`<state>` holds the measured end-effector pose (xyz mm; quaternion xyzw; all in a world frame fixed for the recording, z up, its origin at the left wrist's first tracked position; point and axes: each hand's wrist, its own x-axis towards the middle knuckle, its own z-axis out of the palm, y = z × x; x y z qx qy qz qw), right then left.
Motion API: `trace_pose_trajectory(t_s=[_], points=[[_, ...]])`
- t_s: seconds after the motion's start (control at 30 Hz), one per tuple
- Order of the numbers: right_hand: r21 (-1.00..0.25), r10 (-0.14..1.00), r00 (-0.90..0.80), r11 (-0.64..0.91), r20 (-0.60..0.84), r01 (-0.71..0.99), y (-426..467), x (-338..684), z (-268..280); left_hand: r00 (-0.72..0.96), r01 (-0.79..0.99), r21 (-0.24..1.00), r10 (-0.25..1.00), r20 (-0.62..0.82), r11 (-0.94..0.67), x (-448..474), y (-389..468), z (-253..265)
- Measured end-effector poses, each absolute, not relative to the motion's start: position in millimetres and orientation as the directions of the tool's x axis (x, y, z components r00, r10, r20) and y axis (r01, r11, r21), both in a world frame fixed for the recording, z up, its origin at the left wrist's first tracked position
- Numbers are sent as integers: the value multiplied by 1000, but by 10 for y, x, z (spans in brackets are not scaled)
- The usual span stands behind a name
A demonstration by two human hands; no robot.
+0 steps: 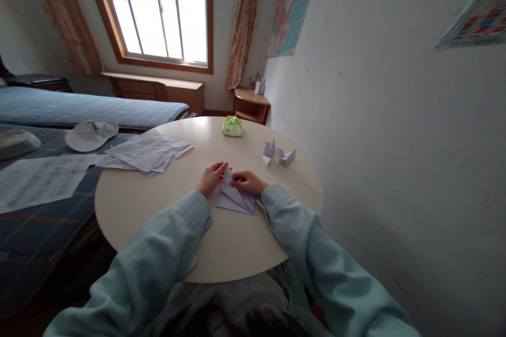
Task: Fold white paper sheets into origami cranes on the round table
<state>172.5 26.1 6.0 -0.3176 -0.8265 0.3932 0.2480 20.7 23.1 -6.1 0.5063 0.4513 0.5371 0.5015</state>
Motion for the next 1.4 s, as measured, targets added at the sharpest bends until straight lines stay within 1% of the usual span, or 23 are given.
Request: trace_pose_trajectory(t_s=[0.17,0.27,0.33,0.4,0.47,0.53,0.57,0.63,0.73,0.87,0.97,1.23,1.4], points=[[-869,729,-673,407,124,280,260,1721,65,21,-107,992,997,76,-74,196,246,-64],[-918,732,-678,309,62,250,262,1724,71,-13,-127,990,998,63,-64,166,256,-38],[-939,712,-703,247,9,239,253,1735,92,-18,-128,989,997,69,-70,132,248,1],[-953,667,-744,193,-46,233,236,1756,128,55,-106,992,996,69,-63,88,225,56],[-960,618,-779,143,-103,241,216,1783,169,201,-53,998,979,44,-34,34,191,114],[-956,579,-801,122,-150,267,200,1808,204,362,-3,1000,932,-20,22,-25,156,165],[-953,565,-808,117,-168,280,195,1817,216,433,37,999,901,-38,25,-55,141,185],[-950,548,-815,109,-187,292,193,1828,227,499,106,994,865,-59,6,-112,120,212],[-953,529,-826,97,-193,285,202,1829,220,518,175,984,852,-70,-25,-180,112,230],[-953,530,-825,95,-196,288,213,1821,205,565,226,974,818,-107,-28,-228,122,247],[-953,537,-818,80,-206,292,208,1817,213,553,255,967,823,-129,-20,-239,129,257],[-948,544,-810,76,-219,308,201,1821,235,553,308,950,821,-141,-45,-266,147,266],[-948,540,-813,77,-220,307,202,1823,231,547,303,952,825,-143,-35,-290,158,242]])
